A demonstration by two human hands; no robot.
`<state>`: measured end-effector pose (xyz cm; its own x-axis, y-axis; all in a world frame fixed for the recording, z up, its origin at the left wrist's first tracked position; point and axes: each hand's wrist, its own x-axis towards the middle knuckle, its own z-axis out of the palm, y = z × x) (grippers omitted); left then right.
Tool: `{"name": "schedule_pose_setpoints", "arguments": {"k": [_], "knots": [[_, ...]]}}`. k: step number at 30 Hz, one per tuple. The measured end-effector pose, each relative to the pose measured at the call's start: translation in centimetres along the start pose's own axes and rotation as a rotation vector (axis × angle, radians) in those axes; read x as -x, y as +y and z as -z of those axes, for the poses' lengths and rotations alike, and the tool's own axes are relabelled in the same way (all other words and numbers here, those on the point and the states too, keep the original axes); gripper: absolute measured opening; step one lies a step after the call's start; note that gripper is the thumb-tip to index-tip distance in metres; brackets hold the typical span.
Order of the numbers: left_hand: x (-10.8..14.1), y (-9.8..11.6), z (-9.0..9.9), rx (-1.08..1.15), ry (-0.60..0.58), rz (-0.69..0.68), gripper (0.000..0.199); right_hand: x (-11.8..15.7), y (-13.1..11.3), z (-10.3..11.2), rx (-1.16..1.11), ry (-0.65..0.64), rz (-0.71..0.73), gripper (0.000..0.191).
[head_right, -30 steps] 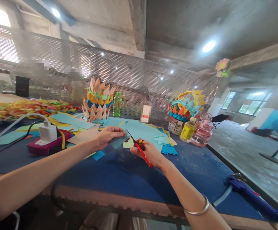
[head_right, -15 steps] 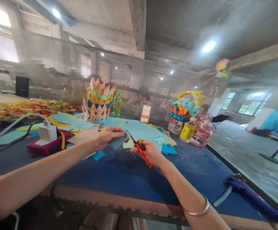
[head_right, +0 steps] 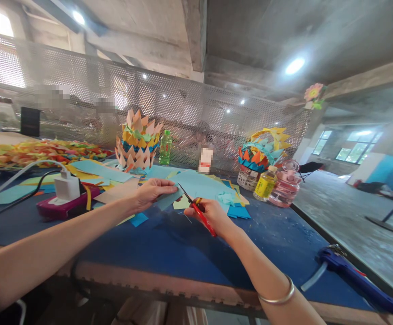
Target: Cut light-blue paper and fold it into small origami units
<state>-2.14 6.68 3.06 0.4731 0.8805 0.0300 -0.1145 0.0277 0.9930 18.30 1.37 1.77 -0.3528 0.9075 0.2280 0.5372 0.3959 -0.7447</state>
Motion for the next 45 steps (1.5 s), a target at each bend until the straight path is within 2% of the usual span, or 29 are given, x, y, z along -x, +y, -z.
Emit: {"name": "schedule_pose_setpoints", "arguments": {"k": [9, 13, 22, 27, 34, 45], "knots": [[-0.1, 0.0, 0.1, 0.004, -0.026, 0.002, 0.024, -0.1, 0.2, 0.0, 0.048, 0.036, 0.054, 0.033], [0.0, 0.2, -0.1, 0.021, -0.014, 0.016, 0.021, 0.4, -0.3, -0.1, 0.079, 0.031, 0.036, 0.031], [0.6, 0.8, -0.4, 0.038, -0.029, 0.048, 0.018, 0.8, -0.7, -0.2, 0.046, -0.056, -0.013, 0.031], [0.6, 0.5, -0.4, -0.001, -0.088, 0.033, 0.016, 0.9, -1.2, -0.2, 0.06, -0.067, 0.009, 0.032], [0.3, -0.1, -0.3, -0.066, -0.118, 0.037, 0.022, 1.0, -0.9, -0.4, 0.057, -0.04, 0.004, 0.035], [0.4, -0.1, -0.4, -0.036, -0.123, 0.039, 0.024, 1.1, -1.6, -0.4, 0.121, 0.02, 0.067, 0.036]]}}
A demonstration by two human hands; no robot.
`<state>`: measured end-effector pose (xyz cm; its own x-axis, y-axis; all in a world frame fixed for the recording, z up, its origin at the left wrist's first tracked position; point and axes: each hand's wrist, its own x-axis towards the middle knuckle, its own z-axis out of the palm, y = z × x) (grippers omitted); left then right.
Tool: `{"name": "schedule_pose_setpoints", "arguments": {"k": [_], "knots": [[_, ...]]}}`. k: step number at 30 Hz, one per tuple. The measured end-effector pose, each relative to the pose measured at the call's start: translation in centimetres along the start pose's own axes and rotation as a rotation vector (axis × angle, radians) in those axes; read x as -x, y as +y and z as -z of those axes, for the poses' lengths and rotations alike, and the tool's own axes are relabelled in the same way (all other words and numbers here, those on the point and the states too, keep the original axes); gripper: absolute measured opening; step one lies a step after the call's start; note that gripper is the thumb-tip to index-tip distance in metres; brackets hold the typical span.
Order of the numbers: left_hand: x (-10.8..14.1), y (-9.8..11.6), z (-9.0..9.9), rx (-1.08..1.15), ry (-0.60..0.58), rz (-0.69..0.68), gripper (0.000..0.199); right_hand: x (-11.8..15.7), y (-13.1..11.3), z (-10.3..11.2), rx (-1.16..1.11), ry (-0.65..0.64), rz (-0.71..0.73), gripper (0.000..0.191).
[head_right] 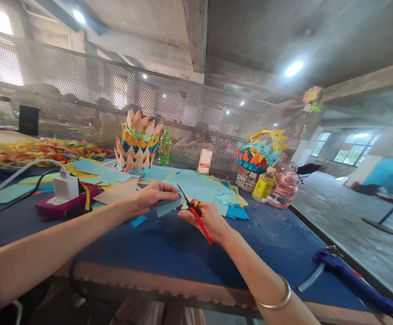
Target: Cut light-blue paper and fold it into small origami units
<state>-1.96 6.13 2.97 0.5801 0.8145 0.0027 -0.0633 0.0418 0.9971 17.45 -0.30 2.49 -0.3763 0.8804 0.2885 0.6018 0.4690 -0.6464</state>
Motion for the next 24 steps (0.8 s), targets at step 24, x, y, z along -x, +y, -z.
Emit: {"name": "schedule_pose_setpoints", "arguments": {"k": [24], "knots": [[-0.6, -0.3, 0.8, -0.057, 0.044, -0.009, 0.022, 0.9, 9.2, 9.9, 0.888, 0.341, -0.658, 0.03]]}}
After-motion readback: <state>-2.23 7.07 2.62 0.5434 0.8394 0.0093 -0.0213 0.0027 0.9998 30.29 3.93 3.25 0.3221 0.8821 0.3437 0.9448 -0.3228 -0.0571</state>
